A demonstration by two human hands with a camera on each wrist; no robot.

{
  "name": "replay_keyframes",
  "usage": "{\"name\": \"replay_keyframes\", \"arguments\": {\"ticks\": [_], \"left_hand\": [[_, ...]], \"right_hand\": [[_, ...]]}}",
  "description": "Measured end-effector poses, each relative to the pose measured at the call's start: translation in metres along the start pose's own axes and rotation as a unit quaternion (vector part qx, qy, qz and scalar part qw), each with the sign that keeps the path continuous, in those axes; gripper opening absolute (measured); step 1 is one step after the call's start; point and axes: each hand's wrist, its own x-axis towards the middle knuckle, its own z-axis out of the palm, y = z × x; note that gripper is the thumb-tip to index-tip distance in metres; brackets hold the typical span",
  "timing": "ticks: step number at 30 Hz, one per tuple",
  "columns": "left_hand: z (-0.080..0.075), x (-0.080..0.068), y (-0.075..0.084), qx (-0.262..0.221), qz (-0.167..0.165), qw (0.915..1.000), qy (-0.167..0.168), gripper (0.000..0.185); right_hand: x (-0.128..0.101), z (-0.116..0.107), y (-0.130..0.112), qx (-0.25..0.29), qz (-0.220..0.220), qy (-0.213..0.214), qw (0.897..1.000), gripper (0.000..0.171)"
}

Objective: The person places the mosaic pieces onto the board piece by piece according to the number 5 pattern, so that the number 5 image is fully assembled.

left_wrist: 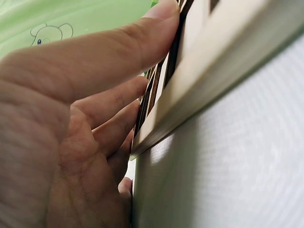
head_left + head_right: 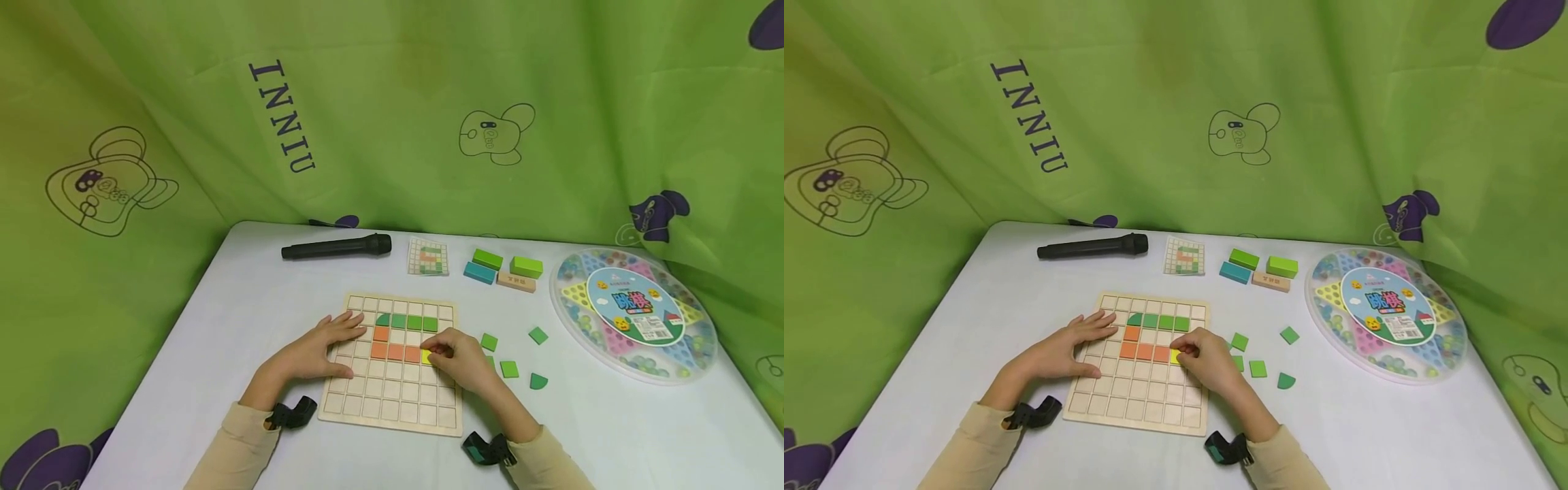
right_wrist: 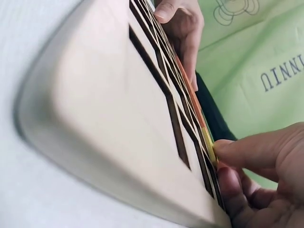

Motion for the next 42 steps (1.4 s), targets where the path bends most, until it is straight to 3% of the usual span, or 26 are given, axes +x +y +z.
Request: {"name": "replay_keyframes", "arguments": {"ticks": [8, 14, 23, 29, 36, 42], "left_hand": [[0.001, -0.001, 0.0, -0.003, 0.004, 1.0, -0.001, 0.081], [-0.001, 0.0, 0.001, 0.002, 0.004, 1.0, -0.001, 0.082], [0.0, 0.001, -0.001, 0.001, 0.002, 1.0, -0.001, 0.082], [-0.001, 0.0, 0.0, -0.001, -0.001, 1.0, -0.002, 0.082], [-0.003, -0.001, 0.002, 0.003, -0.005, 1.0, -0.002, 0.082], [-0.001, -0.001, -0.001, 0.0, 0.003, 1.0, -0.001, 0.082]], "right_hand": [[-0.003, -0.018, 0.006, 0.058, -0.006, -0.002, 0.998, 0.024], [-0.008, -0.044, 0.022, 0.03, -0.023, 0.037, 0.999, 0.03], [-0.027, -0.08, 0.057, -0.005, 0.019, 0.052, 0.998, 0.036], [-0.028, -0.082, 0.065, -0.042, 0.023, 0.036, 0.998, 0.033], [-0.025, -0.077, 0.067, -0.087, 0.015, 0.049, 0.995, 0.026], [-0.028, -0.078, 0.057, -0.073, 0.01, 0.06, 0.996, 0.028]]}}
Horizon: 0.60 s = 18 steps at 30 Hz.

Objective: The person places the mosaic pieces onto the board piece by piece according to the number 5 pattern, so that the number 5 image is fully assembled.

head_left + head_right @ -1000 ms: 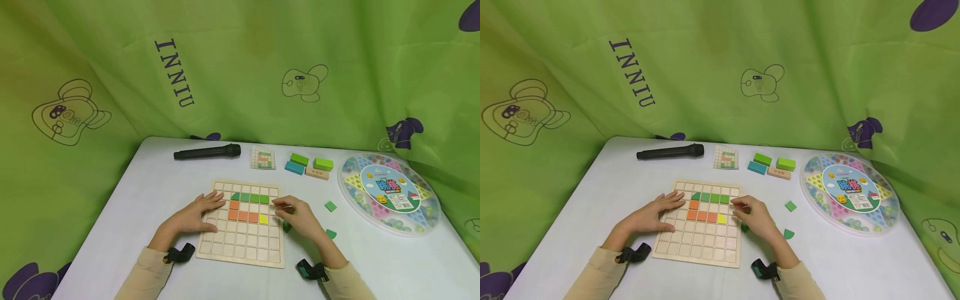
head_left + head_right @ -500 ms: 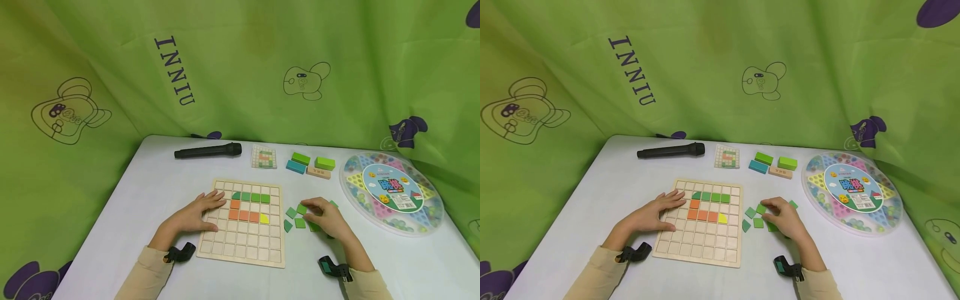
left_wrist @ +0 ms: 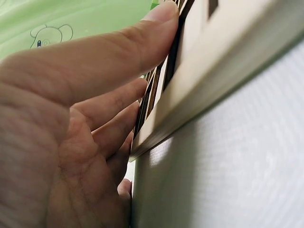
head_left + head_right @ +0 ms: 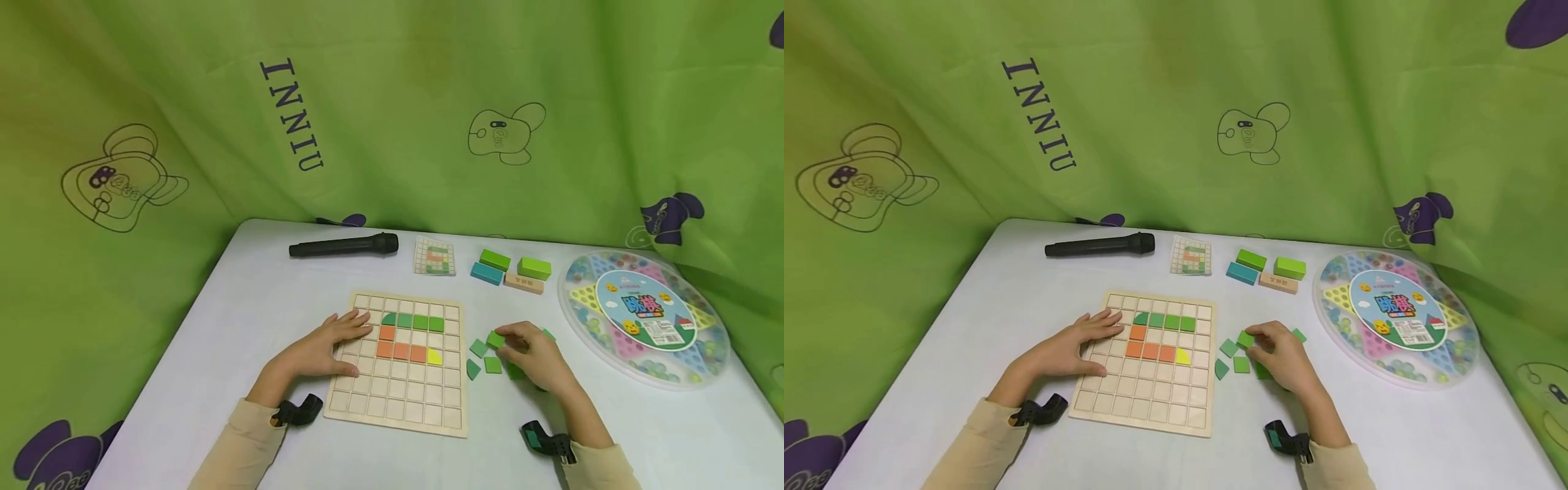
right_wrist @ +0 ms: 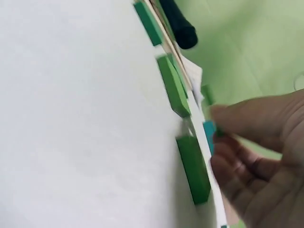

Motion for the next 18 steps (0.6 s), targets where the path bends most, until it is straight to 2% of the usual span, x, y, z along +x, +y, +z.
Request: {"name": "replay_keyframes", "arguments": {"ticks": [8, 13, 18], "left_hand": [[0.0, 0.001, 0.002, -0.004, -0.004, 1.0, -0.002, 0.083], [0.0, 0.001, 0.002, -0.005, -0.005, 1.0, -0.003, 0.082], [0.0, 0.002, 0.002, -0.002, -0.009, 1.0, -0.002, 0.083]], "right_hand": [[-0.012, 0.017, -0.033, 0.065, -0.046, -0.018, 0.997, 0.027], [-0.017, 0.036, -0.053, 0.084, -0.057, -0.056, 0.993, 0.029], [-0.019, 0.052, -0.06, 0.094, -0.067, -0.072, 0.991, 0.029]]}}
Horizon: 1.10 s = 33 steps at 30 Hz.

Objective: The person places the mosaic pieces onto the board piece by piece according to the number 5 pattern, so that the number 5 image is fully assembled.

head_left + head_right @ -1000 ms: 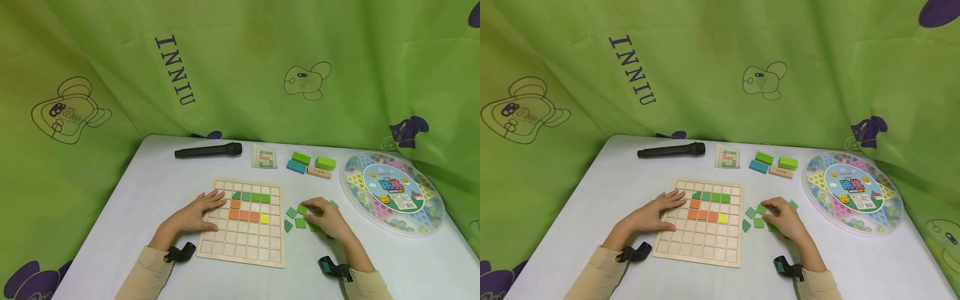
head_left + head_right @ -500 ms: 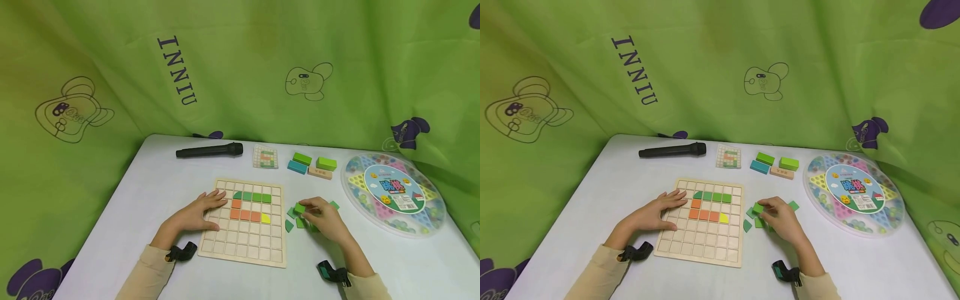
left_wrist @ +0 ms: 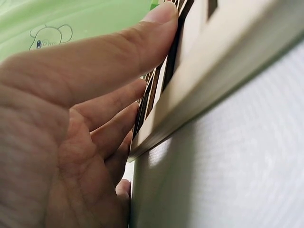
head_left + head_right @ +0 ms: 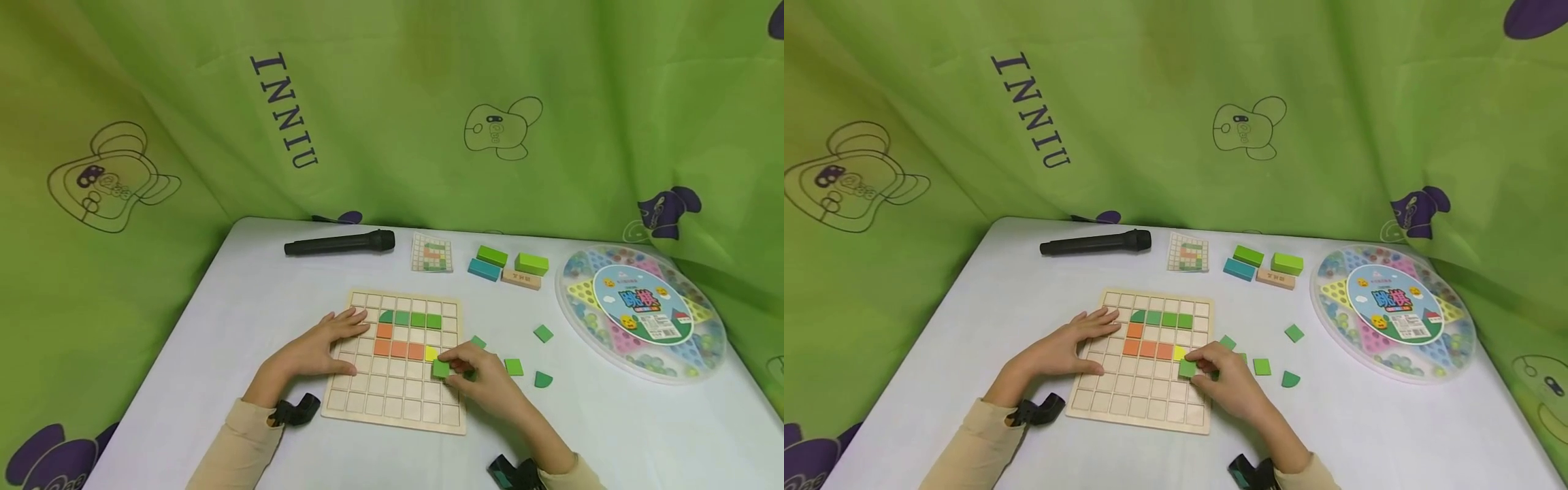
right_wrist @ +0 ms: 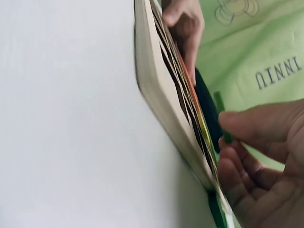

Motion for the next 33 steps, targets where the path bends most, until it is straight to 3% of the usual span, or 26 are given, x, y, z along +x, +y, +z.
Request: {"name": "replay_keyframes", "arguments": {"ticks": [11, 21, 28, 33], "left_hand": [[0.001, 0.0, -0.003, -0.003, 0.006, 1.0, 0.006, 0.083], [0.001, 0.0, -0.003, -0.007, 0.005, 1.0, 0.004, 0.083], [0.002, 0.0, -0.004, -0.003, 0.01, 0.9999, 0.006, 0.083], [0.002, 0.001, -0.004, -0.005, 0.01, 0.9999, 0.005, 0.083]], "right_hand": [[0.0, 0.015, 0.002, -0.036, -0.019, 0.028, 0.999, 0.027], [0.002, 0.018, 0.002, -0.027, 0.01, 0.019, 0.999, 0.028], [0.001, 0.01, 0.004, 0.006, 0.007, 0.014, 1.0, 0.029], [0.001, -0.011, 0.011, 0.015, 0.008, 0.043, 0.999, 0.032]]}}
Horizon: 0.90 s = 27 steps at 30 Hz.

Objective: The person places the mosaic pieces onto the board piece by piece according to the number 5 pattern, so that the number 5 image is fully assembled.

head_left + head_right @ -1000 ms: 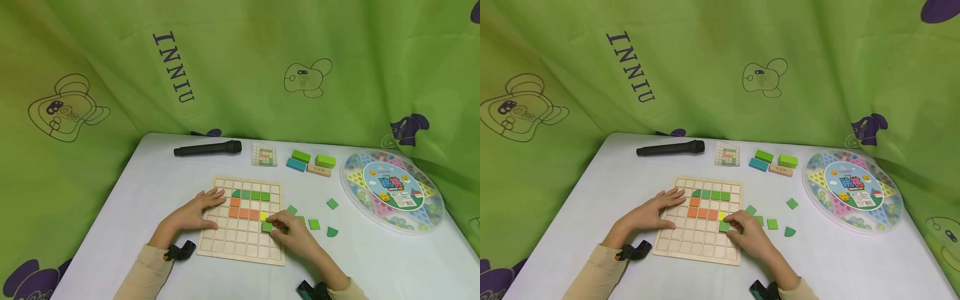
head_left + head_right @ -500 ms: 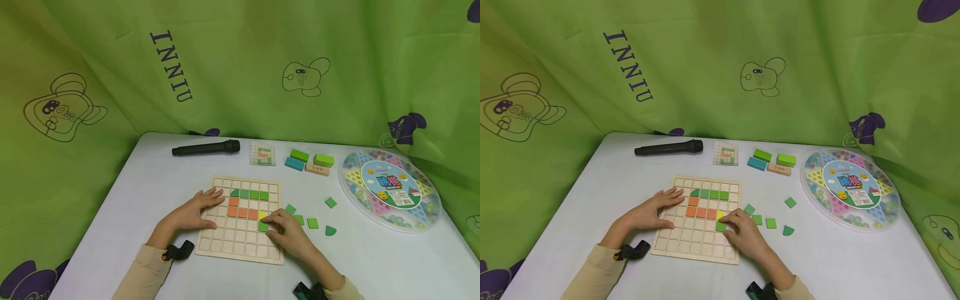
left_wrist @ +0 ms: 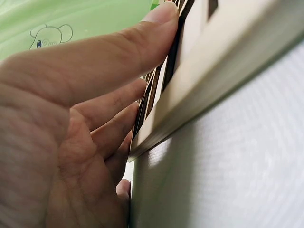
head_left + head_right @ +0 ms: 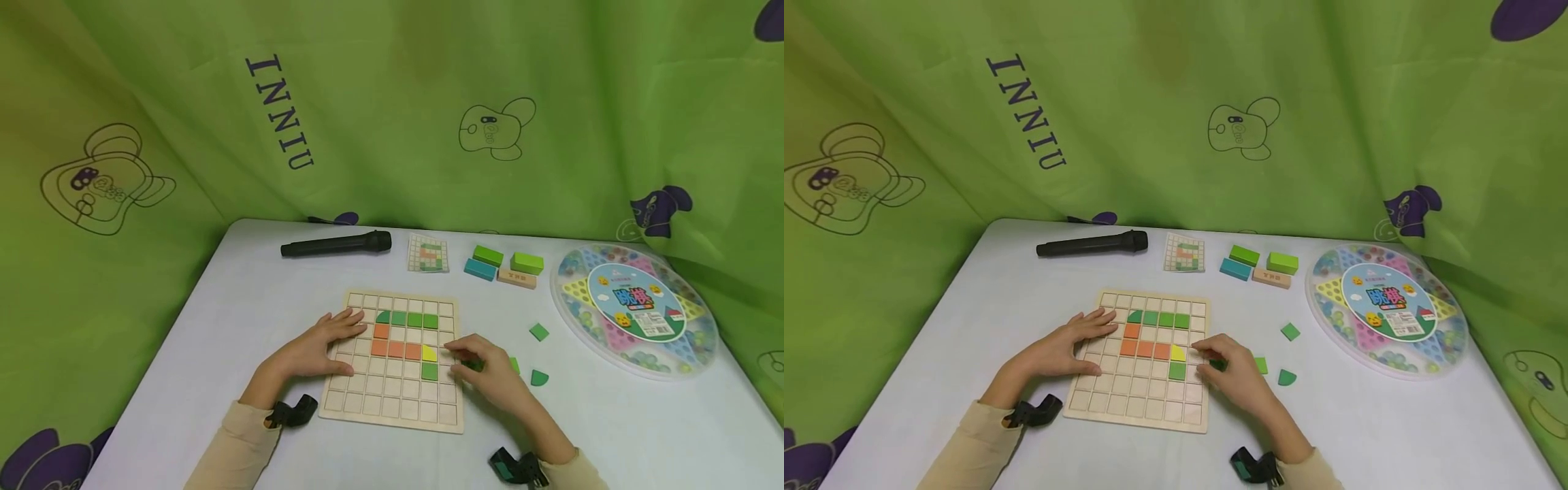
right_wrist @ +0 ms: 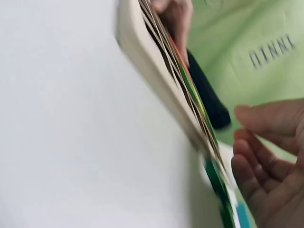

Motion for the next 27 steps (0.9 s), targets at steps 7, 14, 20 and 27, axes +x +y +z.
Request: {"name": "replay_keyframes", "arguments": {"ticks": [7, 14, 20, 27], "left_hand": [[0.001, 0.001, 0.001, -0.003, -0.001, 1.0, -0.001, 0.083], [0.002, -0.001, 0.002, -0.004, -0.003, 1.0, 0.0, 0.082], [0.001, -0.003, 0.004, 0.004, -0.003, 1.0, 0.003, 0.082], [-0.001, -0.001, 0.006, 0.004, -0.001, 1.0, 0.005, 0.081]], "right_hand": [[0.007, -0.036, 0.027, -0.028, 0.014, 0.015, 0.999, 0.033], [0.02, -0.051, 0.044, -0.04, 0.029, -0.055, 0.997, 0.032], [0.028, -0.052, 0.047, -0.044, 0.023, -0.108, 0.993, 0.029], [0.031, -0.052, 0.049, -0.059, 0.005, -0.115, 0.992, 0.025]]}}
